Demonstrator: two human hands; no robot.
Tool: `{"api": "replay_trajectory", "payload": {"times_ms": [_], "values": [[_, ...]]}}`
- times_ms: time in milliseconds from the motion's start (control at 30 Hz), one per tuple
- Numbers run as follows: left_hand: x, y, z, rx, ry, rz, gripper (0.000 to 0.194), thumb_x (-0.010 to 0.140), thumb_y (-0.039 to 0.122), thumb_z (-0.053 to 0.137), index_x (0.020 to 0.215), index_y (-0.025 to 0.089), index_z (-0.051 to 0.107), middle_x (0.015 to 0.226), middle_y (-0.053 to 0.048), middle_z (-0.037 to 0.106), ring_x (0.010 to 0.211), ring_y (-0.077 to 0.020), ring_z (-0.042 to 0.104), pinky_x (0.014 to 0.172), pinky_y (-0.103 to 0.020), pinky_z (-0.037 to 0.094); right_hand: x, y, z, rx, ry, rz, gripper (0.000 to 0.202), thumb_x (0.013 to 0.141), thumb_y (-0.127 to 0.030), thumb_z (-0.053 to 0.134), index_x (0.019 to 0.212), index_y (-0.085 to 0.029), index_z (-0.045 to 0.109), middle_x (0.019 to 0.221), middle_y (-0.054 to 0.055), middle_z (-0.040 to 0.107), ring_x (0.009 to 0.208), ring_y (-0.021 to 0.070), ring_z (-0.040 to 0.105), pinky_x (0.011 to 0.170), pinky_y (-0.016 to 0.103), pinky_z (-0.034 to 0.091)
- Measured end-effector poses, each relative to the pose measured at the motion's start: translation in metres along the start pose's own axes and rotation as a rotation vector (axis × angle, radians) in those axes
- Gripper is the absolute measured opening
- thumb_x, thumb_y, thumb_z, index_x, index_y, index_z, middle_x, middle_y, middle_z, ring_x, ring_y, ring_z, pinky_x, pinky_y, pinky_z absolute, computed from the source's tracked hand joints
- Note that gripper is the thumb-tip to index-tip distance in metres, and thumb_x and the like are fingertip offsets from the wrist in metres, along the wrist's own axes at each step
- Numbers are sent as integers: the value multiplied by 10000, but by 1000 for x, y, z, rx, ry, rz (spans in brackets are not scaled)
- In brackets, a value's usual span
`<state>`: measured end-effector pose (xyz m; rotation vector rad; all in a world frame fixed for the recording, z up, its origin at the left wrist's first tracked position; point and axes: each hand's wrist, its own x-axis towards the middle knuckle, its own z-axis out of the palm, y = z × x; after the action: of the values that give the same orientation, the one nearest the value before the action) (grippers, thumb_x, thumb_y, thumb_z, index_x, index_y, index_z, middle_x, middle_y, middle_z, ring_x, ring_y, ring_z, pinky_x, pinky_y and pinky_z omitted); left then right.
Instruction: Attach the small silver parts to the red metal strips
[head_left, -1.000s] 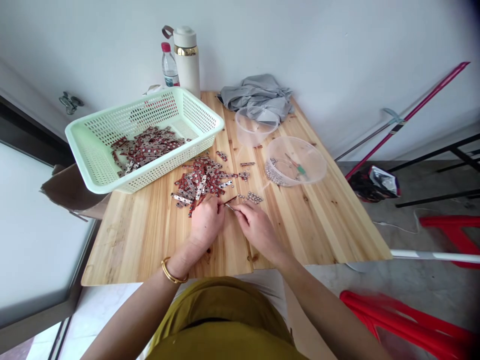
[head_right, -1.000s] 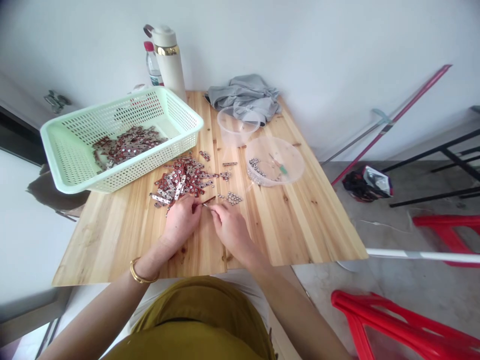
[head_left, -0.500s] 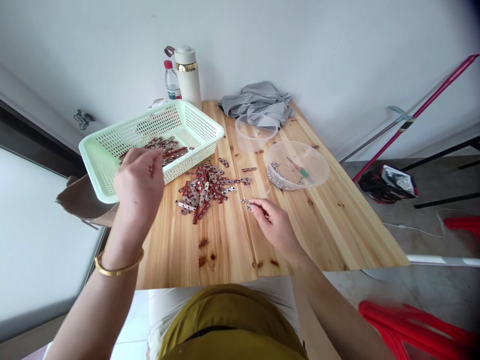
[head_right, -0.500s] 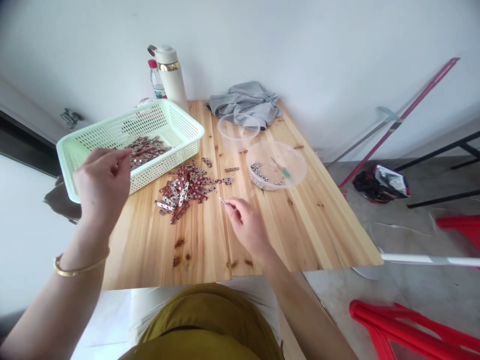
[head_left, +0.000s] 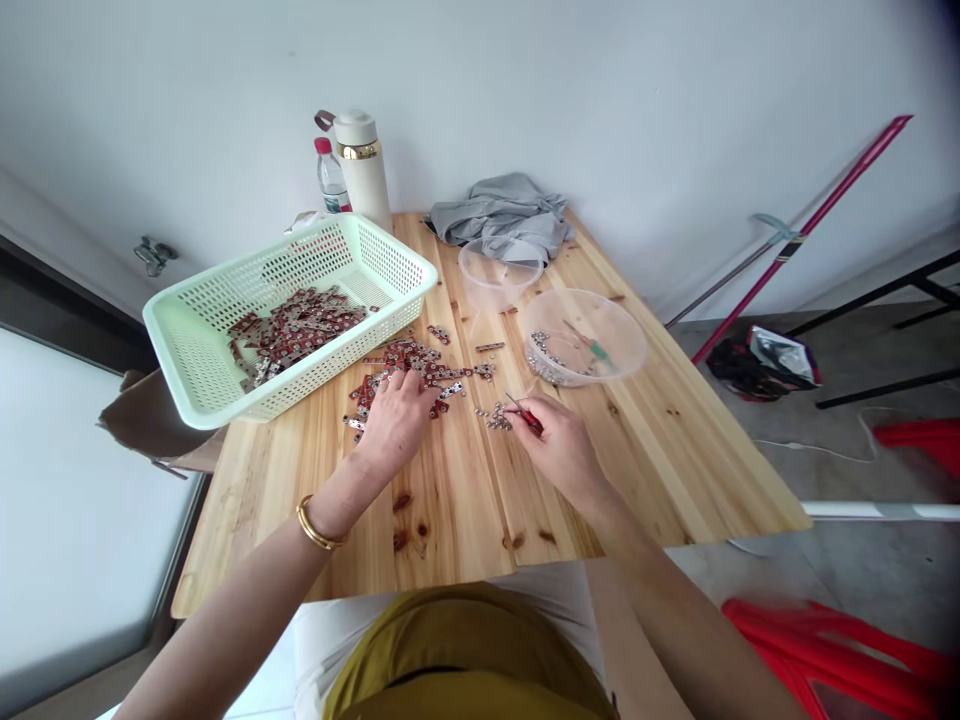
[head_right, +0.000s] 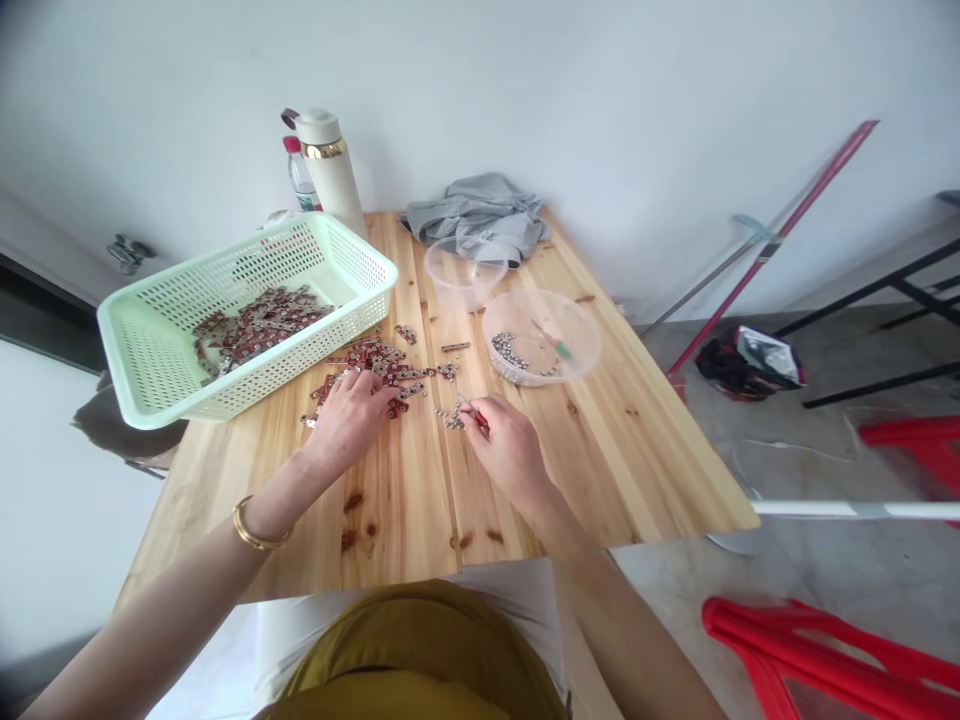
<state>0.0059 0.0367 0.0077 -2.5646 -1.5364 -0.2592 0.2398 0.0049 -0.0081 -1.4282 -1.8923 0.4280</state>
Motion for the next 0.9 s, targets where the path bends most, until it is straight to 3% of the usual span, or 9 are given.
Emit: {"api": "replay_trajectory", "payload": {"times_ms": [100, 267, 500, 600, 767, 900], "values": [[-1, 1, 0, -40, -34, 31, 199, 895, 150, 487, 914, 186, 681, 975, -105, 585, 947, -256, 519, 827, -403, 467, 1, -3, 1, 20, -4, -8, 110, 905, -236, 525, 868, -210, 625, 862, 47, 670, 798, 181, 635, 704, 297, 483], [-1, 2, 5, -84, -80, -31, 179, 889, 198, 516, 907, 172, 692, 976, -106, 607, 964, -269, 532, 849, -421, 460, -1, 0, 2, -2, -37, -3, 106, 906, -224, 526, 872, -204, 624, 871, 45, 665, 819, 182, 631, 730, 300, 479], [0, 2, 0, -189, -51, -25, 132, 838, 136, 539, 839, 176, 664, 924, -90, 622, 925, -254, 555, 825, -402, 460, 12, -5, 2, -319, -153, -54, 156, 917, -254, 518, 868, -206, 658, 887, 45, 637, 761, 170, 604, 630, 277, 433], [-8, 13, -3, -345, -16, -61, 158, 825, 73, 516, 777, 173, 629, 814, -60, 626, 822, -209, 574, 776, -348, 464, 20, -13, 6, -476, -217, -109, 207, 928, -251, 494, 835, -202, 672, 879, 64, 641, 726, 166, 595, 587, 276, 410], [-23, 41, 0, -691, 55, -284, 125, 801, 72, 592, 761, 184, 630, 760, -12, 653, 751, -155, 607, 701, -270, 468, 29, -22, 14, -648, -345, -202, 204, 834, -73, 515, 791, -164, 693, 885, 130, 664, 667, 184, 599, 555, 308, 408], [-29, 53, 9, -781, 89, -336, 142, 802, 62, 610, 822, 188, 674, 781, -9, 689, 753, -154, 621, 728, -277, 480, 37, -21, 16, -701, -396, -234, 230, 759, -2, 528, 723, -159, 693, 862, 148, 678, 662, 208, 601, 540, 319, 398]]}}
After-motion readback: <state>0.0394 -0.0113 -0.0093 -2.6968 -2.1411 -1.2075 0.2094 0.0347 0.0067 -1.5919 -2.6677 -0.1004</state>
